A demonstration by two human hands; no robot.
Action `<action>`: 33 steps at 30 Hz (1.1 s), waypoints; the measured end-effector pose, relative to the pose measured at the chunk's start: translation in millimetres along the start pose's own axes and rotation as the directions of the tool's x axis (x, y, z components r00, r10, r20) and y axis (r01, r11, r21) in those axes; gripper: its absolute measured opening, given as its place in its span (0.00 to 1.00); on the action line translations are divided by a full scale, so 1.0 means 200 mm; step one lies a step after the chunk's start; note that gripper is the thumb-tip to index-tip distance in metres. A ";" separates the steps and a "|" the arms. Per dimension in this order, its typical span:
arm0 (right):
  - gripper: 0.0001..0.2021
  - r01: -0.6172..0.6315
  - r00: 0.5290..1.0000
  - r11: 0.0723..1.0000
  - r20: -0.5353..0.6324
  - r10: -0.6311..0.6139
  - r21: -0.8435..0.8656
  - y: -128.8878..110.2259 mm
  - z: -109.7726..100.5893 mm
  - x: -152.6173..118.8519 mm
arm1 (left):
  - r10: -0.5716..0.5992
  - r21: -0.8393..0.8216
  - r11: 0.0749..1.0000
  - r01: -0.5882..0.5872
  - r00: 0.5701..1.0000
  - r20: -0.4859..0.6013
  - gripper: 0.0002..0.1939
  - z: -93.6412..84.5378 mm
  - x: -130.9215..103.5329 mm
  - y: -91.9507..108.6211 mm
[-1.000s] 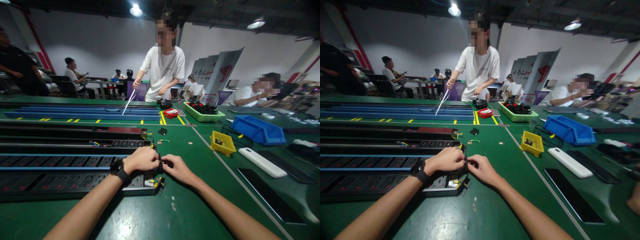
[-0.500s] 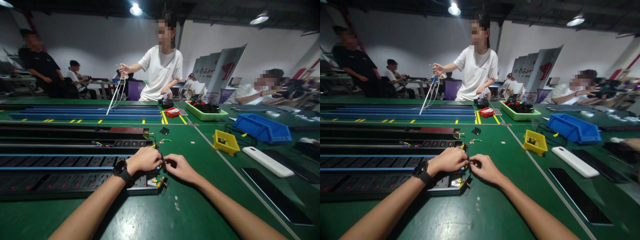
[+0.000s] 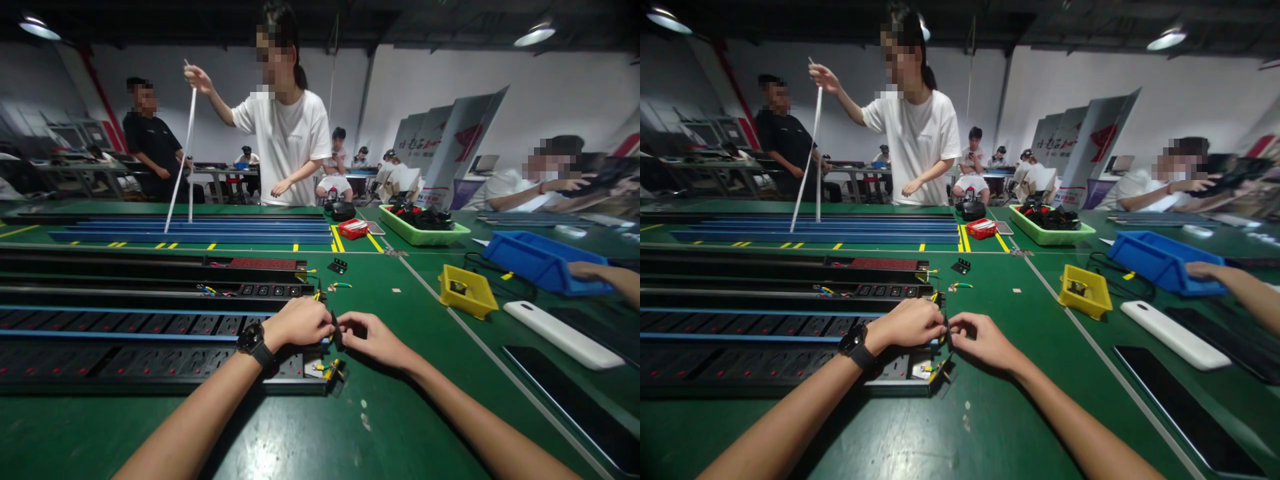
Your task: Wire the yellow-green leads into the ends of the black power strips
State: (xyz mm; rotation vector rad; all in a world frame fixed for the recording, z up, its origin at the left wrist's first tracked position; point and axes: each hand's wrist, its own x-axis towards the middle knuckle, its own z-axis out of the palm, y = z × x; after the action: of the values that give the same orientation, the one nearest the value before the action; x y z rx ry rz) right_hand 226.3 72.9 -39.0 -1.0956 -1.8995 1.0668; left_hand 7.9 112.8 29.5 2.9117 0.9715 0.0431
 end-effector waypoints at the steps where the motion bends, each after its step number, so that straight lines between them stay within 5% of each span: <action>1: 0.14 0.000 1.000 1.000 0.012 0.000 0.016 0.00 0.00 0.00 | 0.002 -0.001 1.000 -0.002 1.000 -0.001 0.14 0.00 0.00 0.00; 16: 0.35 -0.081 0.993 0.963 0.104 0.056 0.255 0.06 -0.03 0.01 | 0.001 -0.002 1.000 -0.001 1.000 0.001 0.14 0.01 0.00 0.00; 33: 0.35 0.039 0.999 0.999 0.018 -0.039 0.029 0.06 -0.01 0.02 | -0.012 0.008 1.000 0.011 1.000 0.021 0.14 0.01 0.02 -0.01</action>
State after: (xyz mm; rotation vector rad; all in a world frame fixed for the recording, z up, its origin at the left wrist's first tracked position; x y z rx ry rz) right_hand 230.3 80.9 -48.3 -1.0321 -1.9069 1.0823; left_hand 10.5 116.7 28.0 2.9078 0.9874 0.0081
